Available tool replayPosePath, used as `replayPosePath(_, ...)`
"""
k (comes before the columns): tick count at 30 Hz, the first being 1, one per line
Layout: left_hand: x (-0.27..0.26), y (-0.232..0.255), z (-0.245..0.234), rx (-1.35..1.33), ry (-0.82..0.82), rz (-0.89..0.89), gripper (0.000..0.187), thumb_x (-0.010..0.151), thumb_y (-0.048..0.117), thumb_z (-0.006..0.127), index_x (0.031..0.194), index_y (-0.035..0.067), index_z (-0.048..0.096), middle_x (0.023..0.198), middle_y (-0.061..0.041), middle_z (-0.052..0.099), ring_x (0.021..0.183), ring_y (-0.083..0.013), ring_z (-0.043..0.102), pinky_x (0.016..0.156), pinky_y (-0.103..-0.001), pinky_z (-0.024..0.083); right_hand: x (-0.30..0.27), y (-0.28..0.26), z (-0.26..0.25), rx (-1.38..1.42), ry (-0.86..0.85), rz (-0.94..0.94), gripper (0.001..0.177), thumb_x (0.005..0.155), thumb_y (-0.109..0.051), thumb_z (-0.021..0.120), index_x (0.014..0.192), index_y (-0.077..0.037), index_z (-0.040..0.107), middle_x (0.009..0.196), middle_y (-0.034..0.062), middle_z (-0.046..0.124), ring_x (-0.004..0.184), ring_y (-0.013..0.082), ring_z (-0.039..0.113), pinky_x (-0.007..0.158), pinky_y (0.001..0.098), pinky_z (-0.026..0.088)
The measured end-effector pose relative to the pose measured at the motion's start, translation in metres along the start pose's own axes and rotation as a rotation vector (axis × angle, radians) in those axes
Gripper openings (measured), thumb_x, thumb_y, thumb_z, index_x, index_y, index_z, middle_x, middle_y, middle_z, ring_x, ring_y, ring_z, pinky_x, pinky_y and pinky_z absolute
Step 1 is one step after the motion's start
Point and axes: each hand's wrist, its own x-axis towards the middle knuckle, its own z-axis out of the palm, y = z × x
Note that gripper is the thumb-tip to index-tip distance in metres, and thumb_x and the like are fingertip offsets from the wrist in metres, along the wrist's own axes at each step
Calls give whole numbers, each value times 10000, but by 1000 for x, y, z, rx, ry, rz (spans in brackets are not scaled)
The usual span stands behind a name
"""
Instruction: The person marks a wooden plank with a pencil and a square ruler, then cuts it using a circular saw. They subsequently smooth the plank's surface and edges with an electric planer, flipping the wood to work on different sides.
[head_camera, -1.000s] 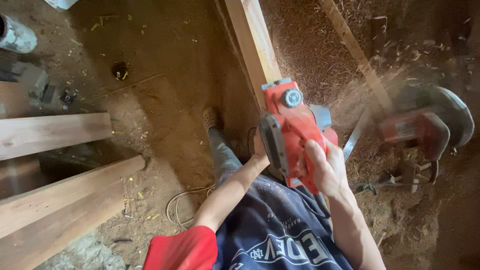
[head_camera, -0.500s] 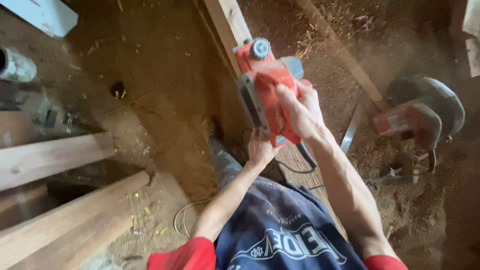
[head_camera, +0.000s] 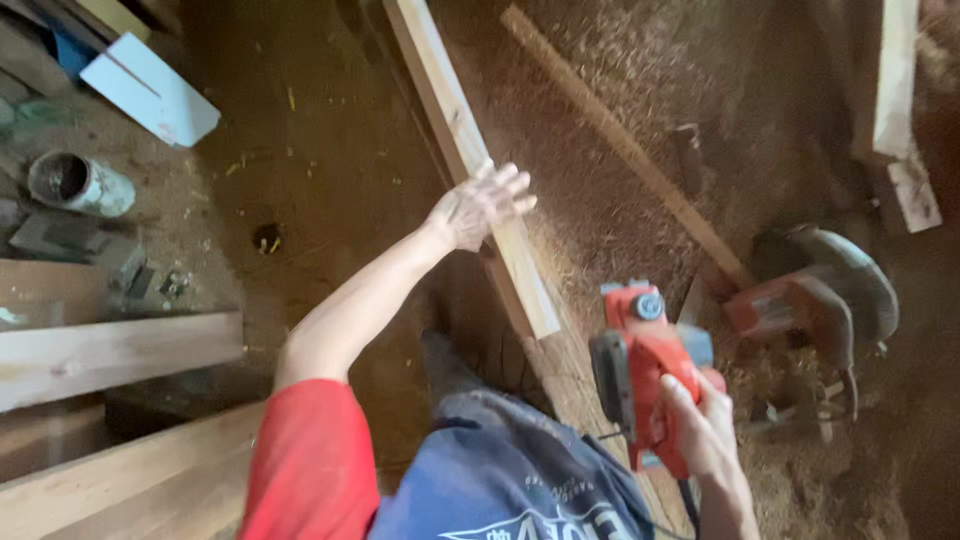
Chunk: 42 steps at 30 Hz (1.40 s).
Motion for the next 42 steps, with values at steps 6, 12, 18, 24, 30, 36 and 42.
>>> replayPosePath(6, 28, -4, 25, -11, -104, 196, 113, 898, 249, 640, 808, 182, 624, 824, -62, 656, 825, -227, 655, 809, -437, 511, 19, 60, -8, -151, 42, 159, 283, 907, -283, 699, 933, -6, 749, 634, 56, 622, 501, 139, 570, 447, 345, 468)
replayPosePath(12, 90, 83, 41, -95, -144, -50, 253, 747, 352, 605, 875, 140, 655, 847, -89, 675, 818, -269, 668, 713, -460, 526, 57, 136, -13, -377, -70, -139, 390, 847, -377, 753, 1082, -68, 801, 694, 4, 780, 651, 67, 660, 611, 266, 528)
replayPosePath(18, 161, 81, 74, -34, -158, -510, 348, 852, 406, 697, 999, 94, 649, 902, -130, 670, 802, -236, 649, 707, -394, 516, 65, 137, -14, -398, -85, 238, 460, 848, -442, 700, 1138, -100, 801, 654, 94, 695, 616, 165, 648, 594, 336, 498)
replayPosePath(24, 55, -1, 11, -225, -329, -614, 513, 865, 582, 736, 989, 91, 649, 847, -46, 655, 681, -146, 623, 519, -289, 517, 61, 122, -10, -293, -95, 259, 435, 833, -406, 733, 1102, -72, 805, 652, 52, 703, 625, 136, 624, 609, 319, 494)
replayPosePath(30, -140, -27, -7, -7, -231, -727, 535, 850, 602, 771, 1028, 104, 694, 995, -104, 734, 873, -240, 724, 747, -417, 607, 64, 121, -11, -245, -114, 390, 432, 851, -413, 716, 1127, -86, 778, 722, 100, 692, 663, 189, 595, 630, 375, 461)
replayPosePath(36, -171, -32, 17, -112, -57, -757, 619, 615, 567, 880, 967, 94, 692, 955, -146, 747, 865, -331, 732, 693, -461, 602, 69, 119, -6, -399, -187, 151, 484, 861, -432, 690, 1092, -17, 783, 855, 106, 773, 790, 161, 720, 761, 325, 543)
replayPosePath(42, -151, -34, -7, -278, -311, -1120, 696, 708, 704, 803, 1028, 95, 699, 943, -194, 759, 867, -367, 742, 767, -491, 596, 64, 110, -5, -331, -178, 388, 454, 958, -403, 674, 1127, 15, 734, 837, 209, 701, 739, 287, 624, 681, 448, 491)
